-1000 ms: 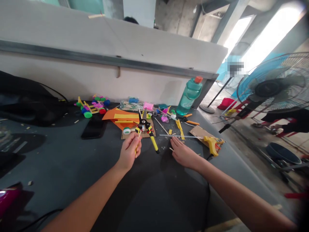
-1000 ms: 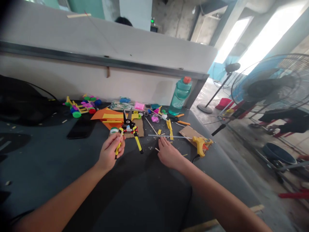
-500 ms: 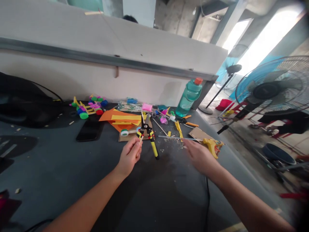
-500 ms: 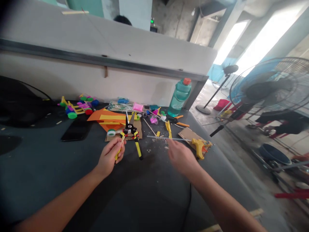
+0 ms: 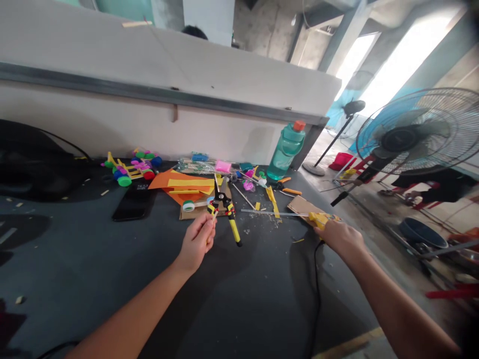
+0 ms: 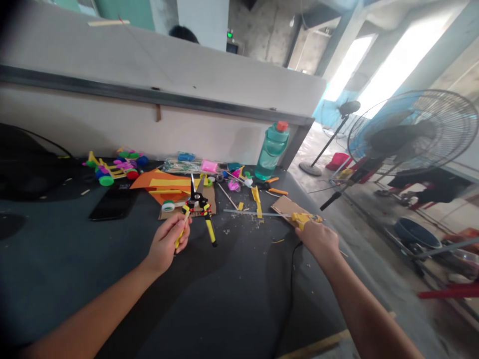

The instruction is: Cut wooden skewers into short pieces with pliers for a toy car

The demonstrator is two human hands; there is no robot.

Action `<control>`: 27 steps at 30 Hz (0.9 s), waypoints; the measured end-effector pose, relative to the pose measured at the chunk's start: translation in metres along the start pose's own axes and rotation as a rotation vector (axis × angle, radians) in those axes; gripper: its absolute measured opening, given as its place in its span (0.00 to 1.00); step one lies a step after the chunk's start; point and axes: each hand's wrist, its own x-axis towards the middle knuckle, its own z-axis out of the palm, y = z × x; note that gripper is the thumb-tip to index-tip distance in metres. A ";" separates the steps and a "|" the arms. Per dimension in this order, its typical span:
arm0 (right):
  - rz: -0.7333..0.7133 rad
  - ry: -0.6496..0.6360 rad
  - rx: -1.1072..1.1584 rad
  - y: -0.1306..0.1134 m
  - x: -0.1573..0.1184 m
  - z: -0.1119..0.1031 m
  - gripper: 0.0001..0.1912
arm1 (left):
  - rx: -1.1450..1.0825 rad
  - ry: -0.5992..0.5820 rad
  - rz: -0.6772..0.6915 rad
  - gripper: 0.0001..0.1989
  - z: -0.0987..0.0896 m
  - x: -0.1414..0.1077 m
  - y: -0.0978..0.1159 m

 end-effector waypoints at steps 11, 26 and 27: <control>0.001 0.009 -0.045 0.021 -0.014 -0.015 0.23 | -0.027 0.041 0.068 0.09 -0.006 0.005 0.000; -0.083 0.063 -0.064 0.005 -0.018 -0.025 0.21 | 0.003 -0.095 -0.082 0.12 0.008 -0.004 -0.005; -0.097 0.117 -0.005 -0.004 -0.024 -0.033 0.21 | 0.009 -0.110 -0.099 0.12 0.009 -0.005 -0.006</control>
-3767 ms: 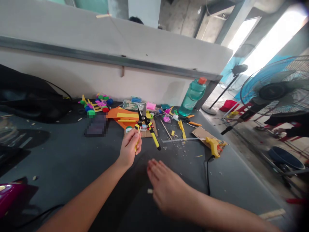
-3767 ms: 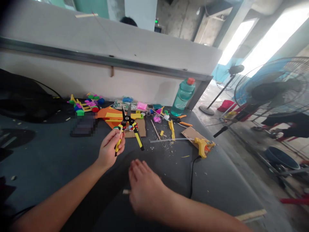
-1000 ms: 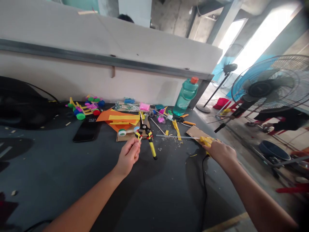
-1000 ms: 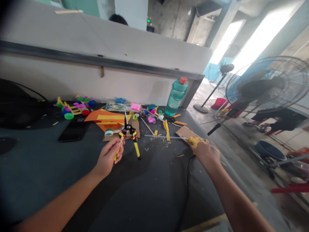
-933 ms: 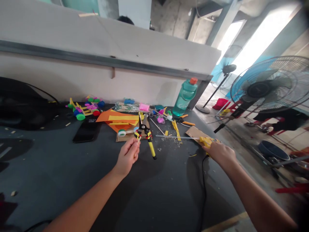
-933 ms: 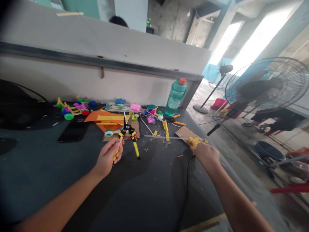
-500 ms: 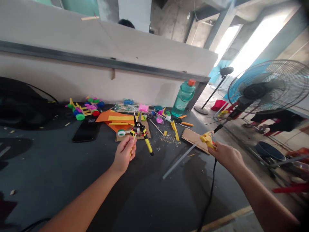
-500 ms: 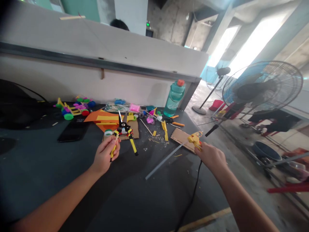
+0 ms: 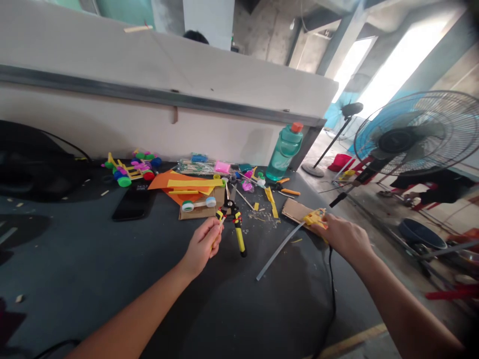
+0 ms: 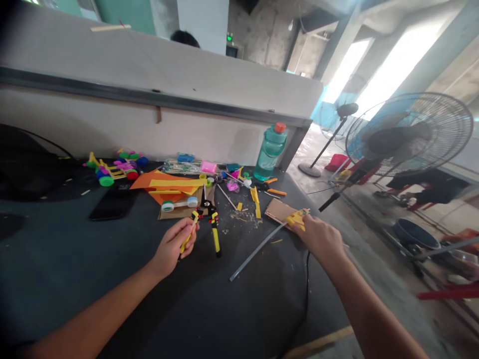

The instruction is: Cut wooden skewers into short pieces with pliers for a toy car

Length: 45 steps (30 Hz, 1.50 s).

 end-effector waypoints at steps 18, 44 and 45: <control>-0.481 -0.335 0.439 -0.162 -0.015 -0.017 0.11 | -0.007 -0.046 -0.093 0.14 0.010 0.003 -0.013; -0.448 -0.177 0.346 -0.155 -0.017 -0.016 0.13 | 0.276 0.193 0.236 0.10 0.002 0.003 -0.004; -0.438 -0.198 0.337 -0.156 -0.012 -0.014 0.13 | 0.279 0.227 0.257 0.10 0.001 0.003 -0.004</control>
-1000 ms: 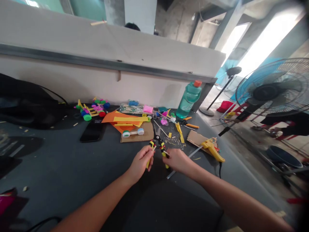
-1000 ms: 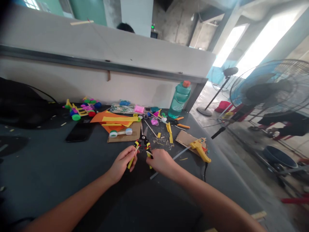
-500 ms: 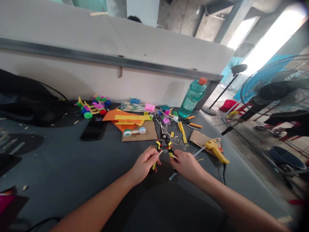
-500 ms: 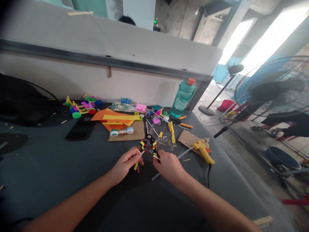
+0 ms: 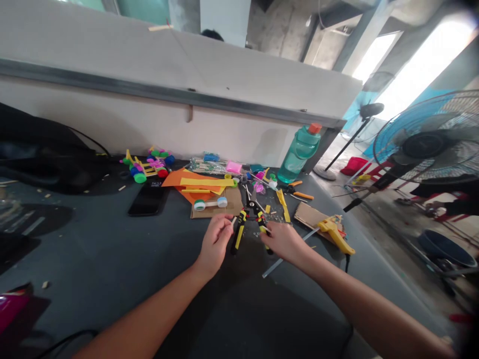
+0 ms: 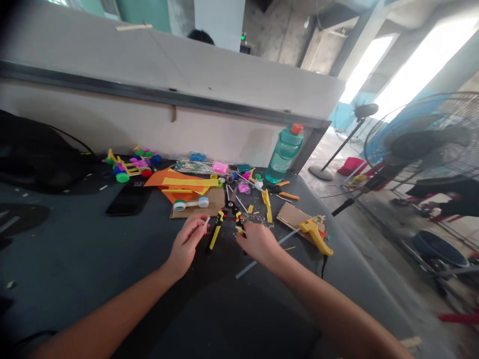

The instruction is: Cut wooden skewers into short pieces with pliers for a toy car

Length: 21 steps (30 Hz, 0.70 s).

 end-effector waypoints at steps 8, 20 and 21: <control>0.039 -0.061 0.001 0.008 0.021 0.001 0.13 | 0.084 -0.133 -0.115 0.13 0.001 -0.006 0.001; -0.100 0.031 1.578 0.009 -0.019 -0.033 0.23 | -0.343 -0.249 -0.475 0.14 0.021 -0.010 0.014; -0.084 -0.044 1.632 0.009 -0.019 -0.026 0.25 | -0.369 -0.258 -0.509 0.14 0.021 -0.011 0.015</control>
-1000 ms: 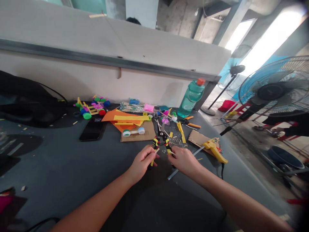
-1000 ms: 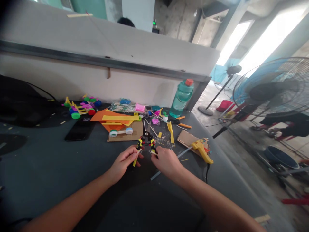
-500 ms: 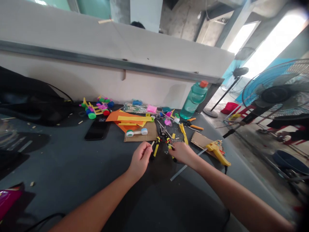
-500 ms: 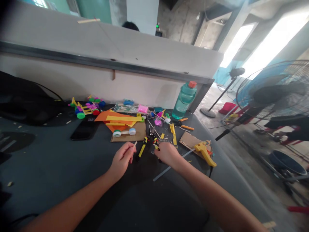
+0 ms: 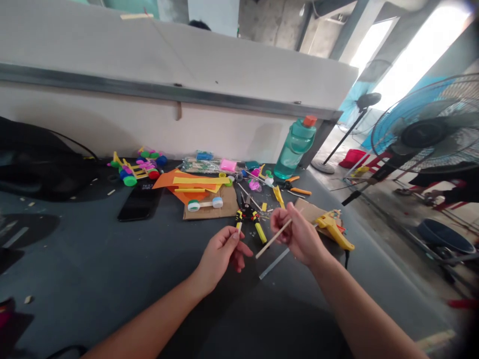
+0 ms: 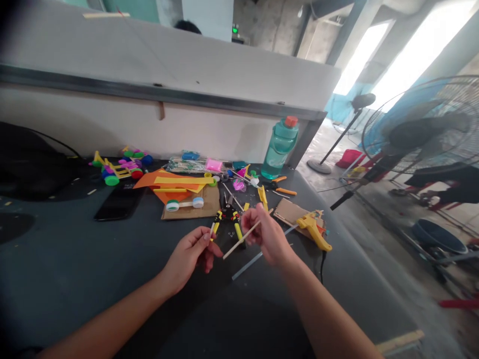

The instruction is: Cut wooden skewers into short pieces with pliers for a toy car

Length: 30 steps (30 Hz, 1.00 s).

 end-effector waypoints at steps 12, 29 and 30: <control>0.114 -0.120 0.227 0.026 -0.001 -0.006 0.10 | -0.190 -0.090 -0.266 0.12 0.001 -0.001 0.003; 0.079 0.051 0.124 0.041 0.002 0.002 0.12 | -0.264 -0.152 -0.270 0.08 -0.002 -0.004 0.006; 0.057 0.059 0.095 0.042 0.003 0.002 0.12 | -0.257 -0.152 -0.271 0.08 -0.001 -0.004 0.006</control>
